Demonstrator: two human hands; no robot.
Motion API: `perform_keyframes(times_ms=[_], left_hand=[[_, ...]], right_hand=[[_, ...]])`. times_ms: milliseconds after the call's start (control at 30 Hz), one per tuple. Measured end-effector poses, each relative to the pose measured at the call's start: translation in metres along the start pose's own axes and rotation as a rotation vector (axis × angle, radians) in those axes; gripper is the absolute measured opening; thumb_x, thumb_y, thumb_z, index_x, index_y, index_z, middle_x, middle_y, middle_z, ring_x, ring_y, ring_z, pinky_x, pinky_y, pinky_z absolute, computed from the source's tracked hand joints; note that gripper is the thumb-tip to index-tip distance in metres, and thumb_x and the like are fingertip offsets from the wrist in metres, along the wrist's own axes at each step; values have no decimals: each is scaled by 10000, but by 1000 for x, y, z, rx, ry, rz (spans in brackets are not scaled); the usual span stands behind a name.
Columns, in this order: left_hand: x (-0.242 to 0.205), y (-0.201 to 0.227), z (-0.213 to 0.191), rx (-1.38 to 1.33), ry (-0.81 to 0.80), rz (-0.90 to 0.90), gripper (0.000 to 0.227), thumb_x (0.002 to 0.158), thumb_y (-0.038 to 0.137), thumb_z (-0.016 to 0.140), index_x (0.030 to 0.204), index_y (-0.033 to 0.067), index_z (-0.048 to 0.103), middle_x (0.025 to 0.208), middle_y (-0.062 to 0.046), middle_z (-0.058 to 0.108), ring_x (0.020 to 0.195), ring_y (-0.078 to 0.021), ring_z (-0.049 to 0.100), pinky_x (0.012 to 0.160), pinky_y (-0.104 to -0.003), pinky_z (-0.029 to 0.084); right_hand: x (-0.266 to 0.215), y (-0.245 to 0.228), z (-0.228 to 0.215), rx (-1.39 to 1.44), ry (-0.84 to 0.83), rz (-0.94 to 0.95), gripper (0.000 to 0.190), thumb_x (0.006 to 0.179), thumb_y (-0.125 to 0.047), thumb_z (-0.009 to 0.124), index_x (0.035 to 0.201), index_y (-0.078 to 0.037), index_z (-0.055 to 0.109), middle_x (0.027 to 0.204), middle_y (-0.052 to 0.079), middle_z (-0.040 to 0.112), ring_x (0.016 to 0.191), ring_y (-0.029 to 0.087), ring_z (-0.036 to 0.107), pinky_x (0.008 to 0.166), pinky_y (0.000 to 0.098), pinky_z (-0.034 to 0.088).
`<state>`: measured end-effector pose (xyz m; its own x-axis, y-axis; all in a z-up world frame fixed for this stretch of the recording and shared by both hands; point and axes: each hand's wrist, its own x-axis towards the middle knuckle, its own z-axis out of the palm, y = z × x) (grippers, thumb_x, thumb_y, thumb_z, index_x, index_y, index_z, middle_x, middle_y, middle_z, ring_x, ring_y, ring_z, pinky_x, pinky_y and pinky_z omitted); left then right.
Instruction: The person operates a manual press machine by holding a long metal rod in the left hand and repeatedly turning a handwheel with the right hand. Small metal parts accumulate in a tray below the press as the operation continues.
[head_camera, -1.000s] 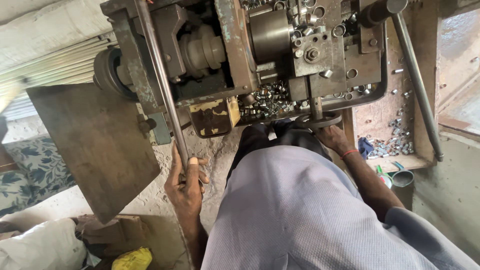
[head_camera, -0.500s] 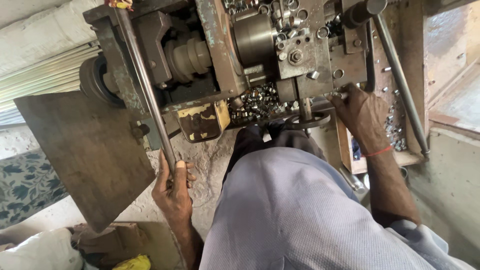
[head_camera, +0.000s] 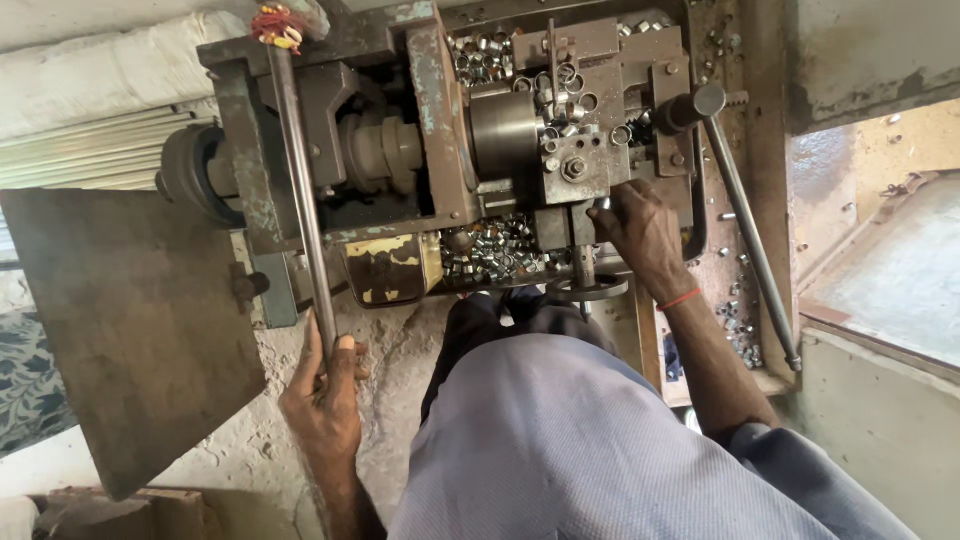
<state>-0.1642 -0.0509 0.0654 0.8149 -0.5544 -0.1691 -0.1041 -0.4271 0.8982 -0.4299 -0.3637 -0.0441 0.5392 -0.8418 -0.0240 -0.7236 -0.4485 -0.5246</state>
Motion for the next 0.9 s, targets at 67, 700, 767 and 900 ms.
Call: perform_keyframes(times_ms=[67,700,767,900], left_hand=[[0,1,2,-37,1,-7,539,995,106,639,1499,-24,498,1032,-186,757,832,-171,740,610,-260,599],[-3,-16,0,90,46,18,529,974,208,696,1446,8,563,934,-141,768,688,-132,718,542,-253,590],[-4,-15,0,76,41,14,525,979,196,700,1452,13,567,918,-145,767,697,-132,718,559,-252,590],[-3,-20,3,-26,39,65,513,985,160,712,1456,13,570,940,-148,767,733,-128,716,585,-249,598]], right_hand=[[13,8,-6,51,25,31,301,929,-244,775,1075,11,710,1032,200,722,825,294,740,632,396,609],[109,73,5,-44,-24,-68,528,883,-51,787,1392,-51,645,1143,201,748,968,287,752,831,399,621],[119,82,8,-25,-31,-106,590,810,-25,820,1373,-31,641,1149,210,736,957,288,747,822,392,622],[152,91,18,-94,-76,-151,615,850,34,776,1439,-7,607,1221,241,686,961,294,743,768,352,662]])
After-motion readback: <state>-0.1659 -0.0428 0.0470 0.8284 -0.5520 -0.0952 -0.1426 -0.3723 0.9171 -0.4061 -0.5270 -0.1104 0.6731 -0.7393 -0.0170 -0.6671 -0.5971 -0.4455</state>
